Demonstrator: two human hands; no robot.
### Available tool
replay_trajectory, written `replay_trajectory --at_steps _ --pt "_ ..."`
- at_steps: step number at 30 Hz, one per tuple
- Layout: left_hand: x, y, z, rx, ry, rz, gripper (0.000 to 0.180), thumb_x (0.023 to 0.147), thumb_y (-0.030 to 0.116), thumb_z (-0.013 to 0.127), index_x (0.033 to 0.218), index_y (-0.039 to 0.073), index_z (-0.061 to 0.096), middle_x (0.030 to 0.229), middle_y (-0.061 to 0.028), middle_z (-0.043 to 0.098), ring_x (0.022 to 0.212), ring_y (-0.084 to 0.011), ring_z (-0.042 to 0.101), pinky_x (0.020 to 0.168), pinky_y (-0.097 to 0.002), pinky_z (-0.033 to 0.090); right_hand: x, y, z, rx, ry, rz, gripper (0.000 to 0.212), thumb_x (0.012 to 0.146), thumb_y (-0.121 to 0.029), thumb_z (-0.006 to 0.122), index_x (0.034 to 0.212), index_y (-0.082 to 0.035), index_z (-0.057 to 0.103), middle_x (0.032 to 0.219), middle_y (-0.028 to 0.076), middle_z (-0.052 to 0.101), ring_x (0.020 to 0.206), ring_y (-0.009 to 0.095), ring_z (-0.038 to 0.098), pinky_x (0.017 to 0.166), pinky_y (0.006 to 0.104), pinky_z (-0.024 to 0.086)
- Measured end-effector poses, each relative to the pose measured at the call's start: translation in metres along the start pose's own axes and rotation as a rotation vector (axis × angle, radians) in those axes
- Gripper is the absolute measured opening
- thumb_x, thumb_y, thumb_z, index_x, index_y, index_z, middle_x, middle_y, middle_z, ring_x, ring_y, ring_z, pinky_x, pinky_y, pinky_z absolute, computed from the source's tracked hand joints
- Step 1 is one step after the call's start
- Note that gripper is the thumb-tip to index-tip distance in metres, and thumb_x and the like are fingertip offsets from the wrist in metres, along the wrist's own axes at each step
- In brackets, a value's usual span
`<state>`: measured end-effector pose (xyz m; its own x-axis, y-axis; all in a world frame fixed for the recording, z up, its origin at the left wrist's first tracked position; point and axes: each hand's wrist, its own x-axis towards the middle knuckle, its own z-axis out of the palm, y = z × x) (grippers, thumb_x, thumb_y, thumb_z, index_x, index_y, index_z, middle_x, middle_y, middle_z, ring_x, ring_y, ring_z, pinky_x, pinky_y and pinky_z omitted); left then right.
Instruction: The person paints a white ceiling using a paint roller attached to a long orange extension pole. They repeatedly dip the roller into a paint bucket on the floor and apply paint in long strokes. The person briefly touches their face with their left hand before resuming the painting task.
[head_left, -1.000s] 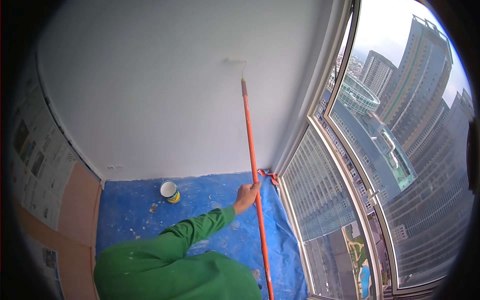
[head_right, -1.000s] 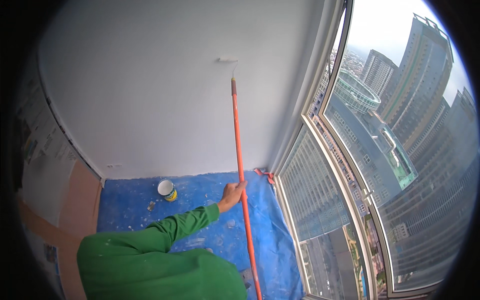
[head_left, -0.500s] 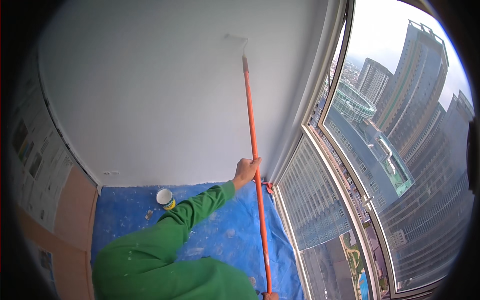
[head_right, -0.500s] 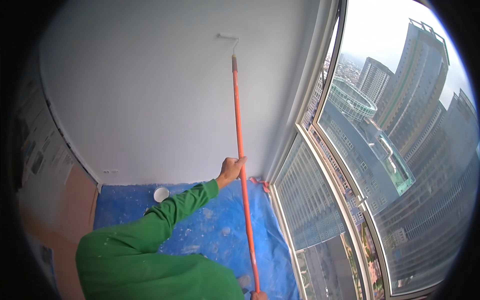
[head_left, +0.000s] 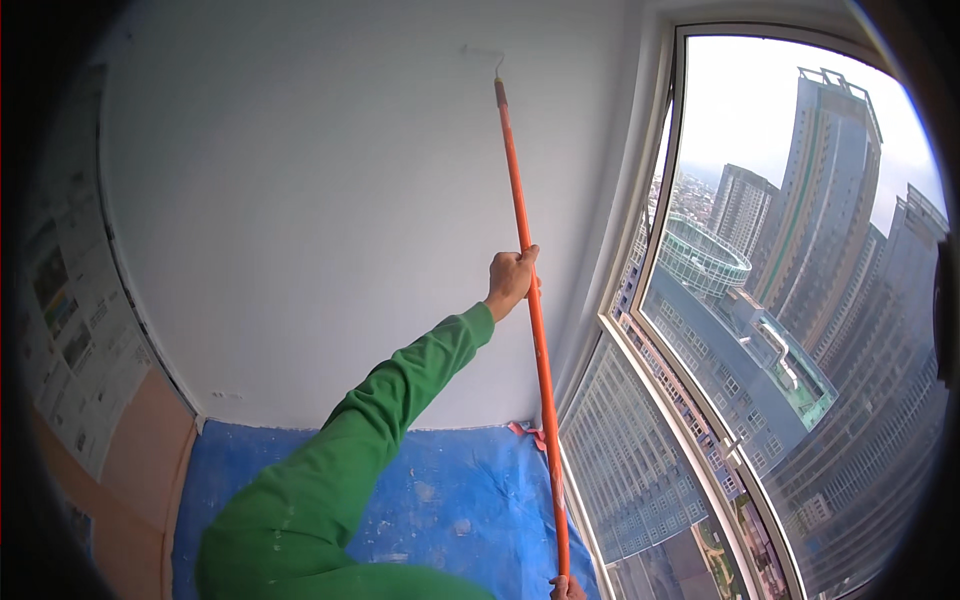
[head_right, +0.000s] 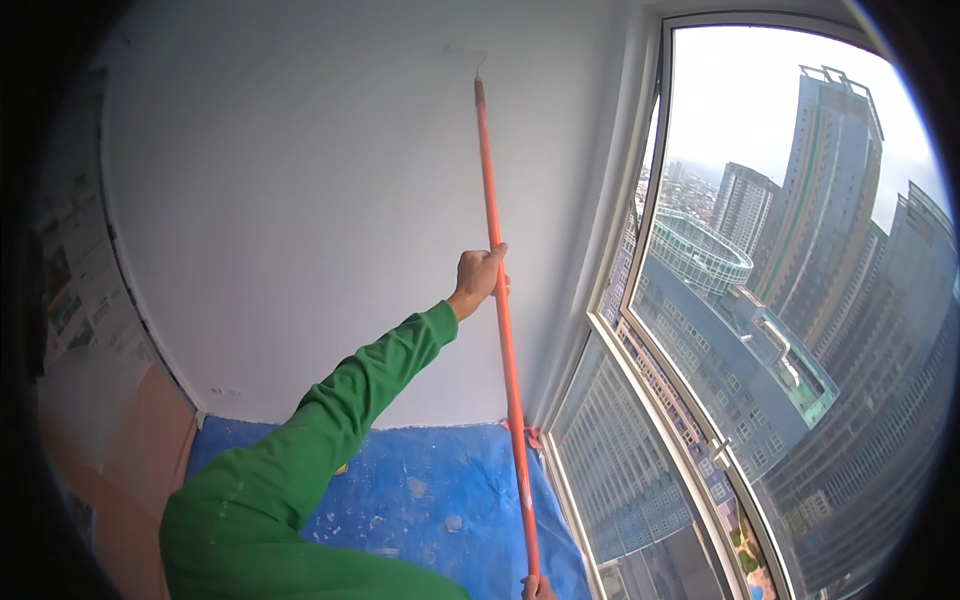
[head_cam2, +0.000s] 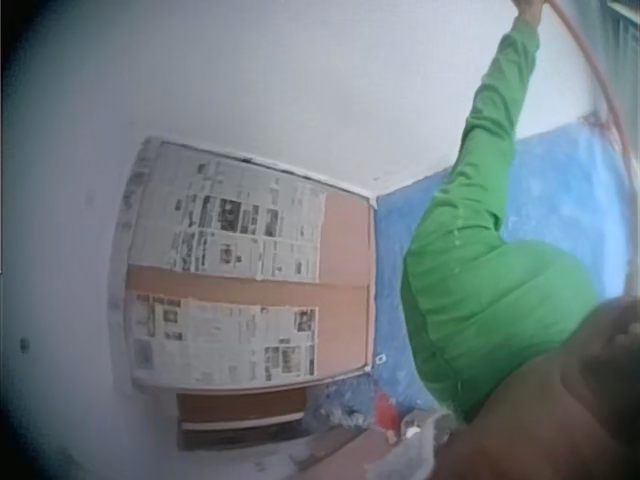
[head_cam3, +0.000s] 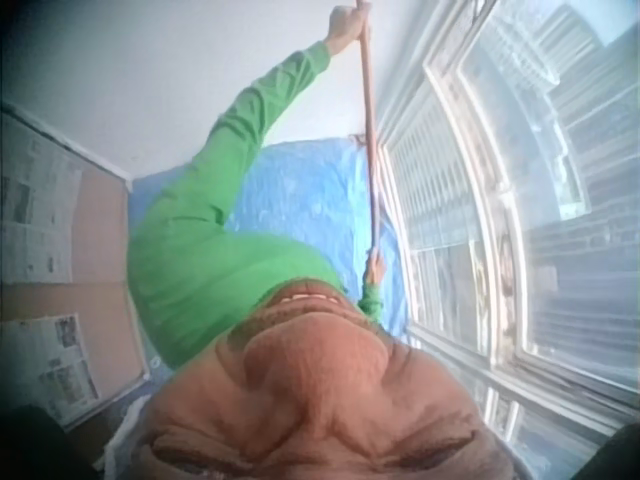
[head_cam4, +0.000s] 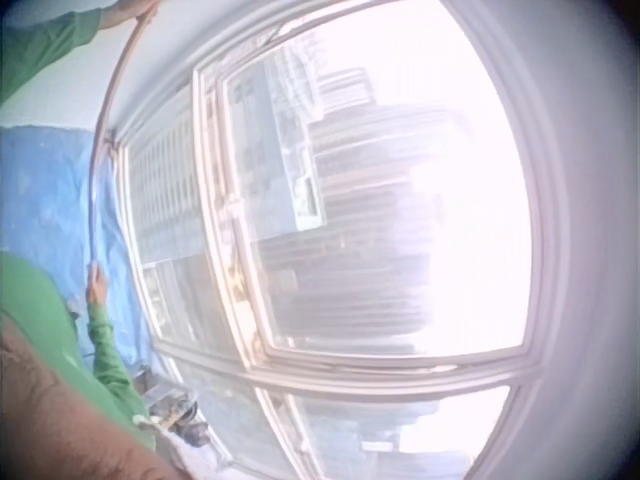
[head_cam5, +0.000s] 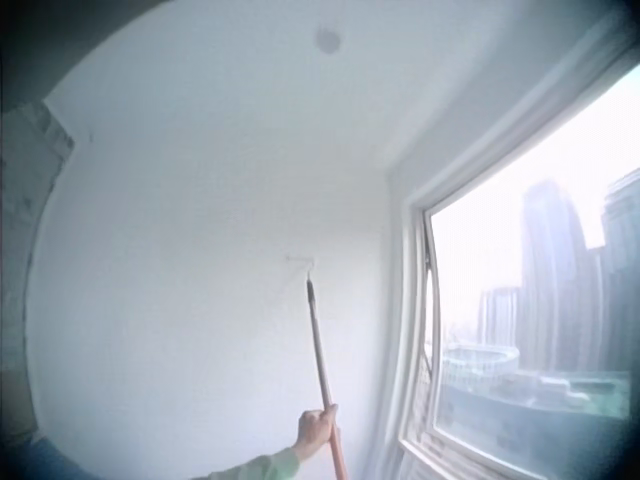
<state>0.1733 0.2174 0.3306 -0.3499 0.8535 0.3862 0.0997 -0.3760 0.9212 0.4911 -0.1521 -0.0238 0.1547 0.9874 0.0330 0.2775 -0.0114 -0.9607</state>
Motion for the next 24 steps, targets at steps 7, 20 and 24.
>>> replay_trajectory --at_steps 7,20,24 --pt "0.004 0.053 -0.006 0.189 0.043 0.220 0.040 0.099 0.031 0.040 0.108 -0.005 0.052 0.062 -0.0109 0.060 0.045 -0.0211 0.061 0.045 -0.0321 0.052 0.053 -0.110 0.047 -0.008 -0.106 -0.171 0.054 0.095 -0.052 0.039 0.085 -0.004 0.062 0.058 0.009 0.050 0.053 0.021 0.048 0.053 0.0373 0.039" --pt "0.042 0.179 -0.007 0.064 -0.074 0.379 0.047 0.099 0.029 0.037 0.122 -0.012 0.044 0.066 -0.0145 0.061 0.049 -0.0229 0.063 0.049 -0.0316 0.053 0.144 -0.297 0.066 0.241 -0.310 -0.142 0.050 0.097 -0.046 0.046 0.082 0.001 0.056 0.060 0.004 0.050 0.050 0.011 0.049 0.048 0.0274 0.039" --pt "0.065 0.193 -0.008 0.089 -0.053 0.342 0.044 0.099 0.029 0.037 0.121 -0.008 0.046 0.064 -0.0130 0.061 0.046 -0.0239 0.062 0.047 -0.0335 0.053 0.151 -0.316 0.068 0.272 -0.311 -0.181 0.052 0.096 -0.049 0.047 0.082 0.000 0.057 0.059 0.003 0.048 0.051 0.011 0.050 0.049 0.0275 0.040"
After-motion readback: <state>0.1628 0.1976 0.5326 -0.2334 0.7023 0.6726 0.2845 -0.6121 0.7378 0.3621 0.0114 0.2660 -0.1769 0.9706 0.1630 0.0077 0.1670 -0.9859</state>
